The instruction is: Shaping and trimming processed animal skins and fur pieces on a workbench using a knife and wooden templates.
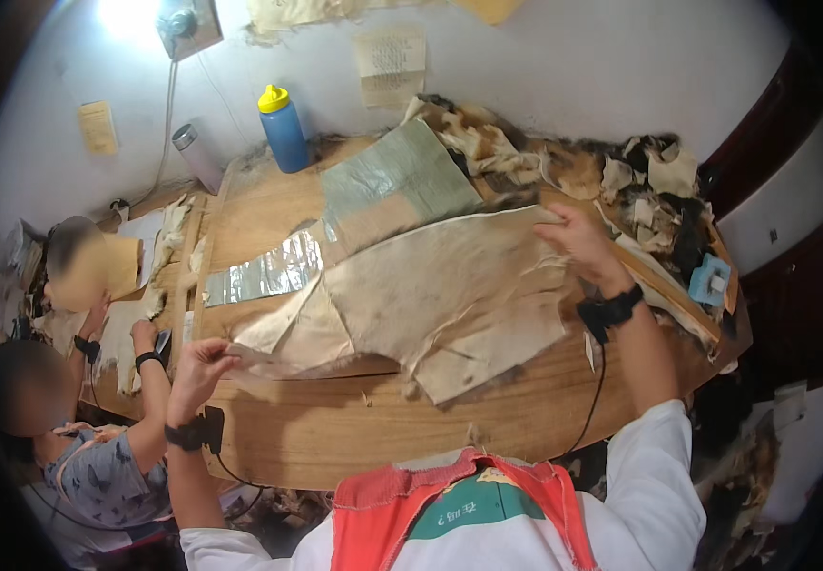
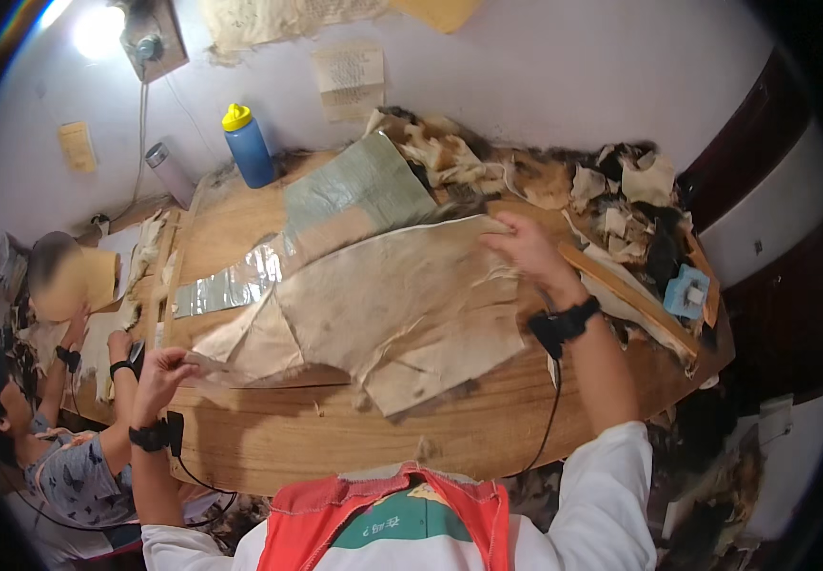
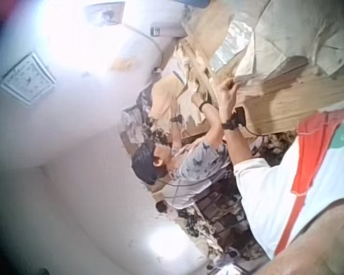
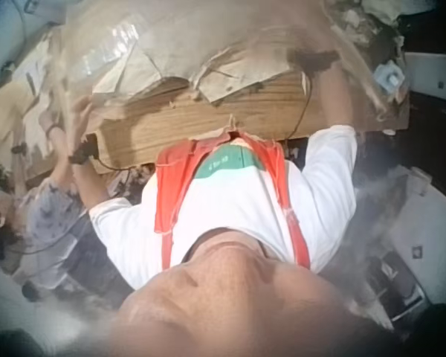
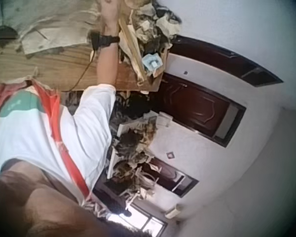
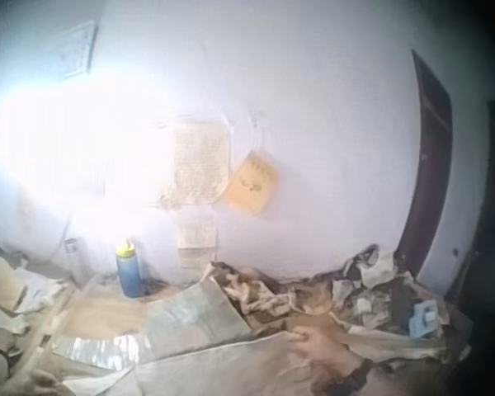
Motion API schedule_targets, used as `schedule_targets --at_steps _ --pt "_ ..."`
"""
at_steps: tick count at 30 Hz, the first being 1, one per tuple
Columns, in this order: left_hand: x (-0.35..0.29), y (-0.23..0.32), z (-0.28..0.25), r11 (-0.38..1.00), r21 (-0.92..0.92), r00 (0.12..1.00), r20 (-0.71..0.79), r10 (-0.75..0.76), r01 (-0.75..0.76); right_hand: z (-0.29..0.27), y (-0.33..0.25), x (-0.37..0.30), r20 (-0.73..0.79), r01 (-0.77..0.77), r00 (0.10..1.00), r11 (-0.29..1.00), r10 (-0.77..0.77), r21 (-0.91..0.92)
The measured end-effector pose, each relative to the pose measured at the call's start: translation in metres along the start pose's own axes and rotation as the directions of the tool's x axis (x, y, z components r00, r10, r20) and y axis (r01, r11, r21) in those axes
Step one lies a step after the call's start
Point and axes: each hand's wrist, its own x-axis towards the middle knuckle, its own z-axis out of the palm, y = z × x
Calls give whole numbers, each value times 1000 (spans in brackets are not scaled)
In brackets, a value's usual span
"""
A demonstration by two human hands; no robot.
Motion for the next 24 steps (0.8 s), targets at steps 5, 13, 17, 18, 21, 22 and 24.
schedule_targets --at_steps 5,13,17,18,21,22,24 --pt "-40 58 12 697 650 588 -448 673 -302 -50 -48 -80 -300 272 912 960 -280 -70" --pt "-83 -20 89 686 709 644 -449 619 -166 5 16 -189 -121 361 862 764 -492 -534" --pt "-97 -77 121 784 591 837 -321 443 -189 42 60 -231 -39 143 969 682 -244 -717" --pt "-99 -77 121 808 561 834 -348 428 -180 49 62 -235 -81 69 980 691 -183 -720" --pt "-103 -68 123 891 428 800 -475 366 -153 55 64 -240 -131 0 985 772 -108 -635" --pt "-105 -66 124 936 317 757 -571 317 -152 57 67 -240 -108 18 988 781 -109 -624" --pt "-102 -66 119 894 418 788 -490 371 -161 53 76 -244 -101 57 982 754 -162 -655"
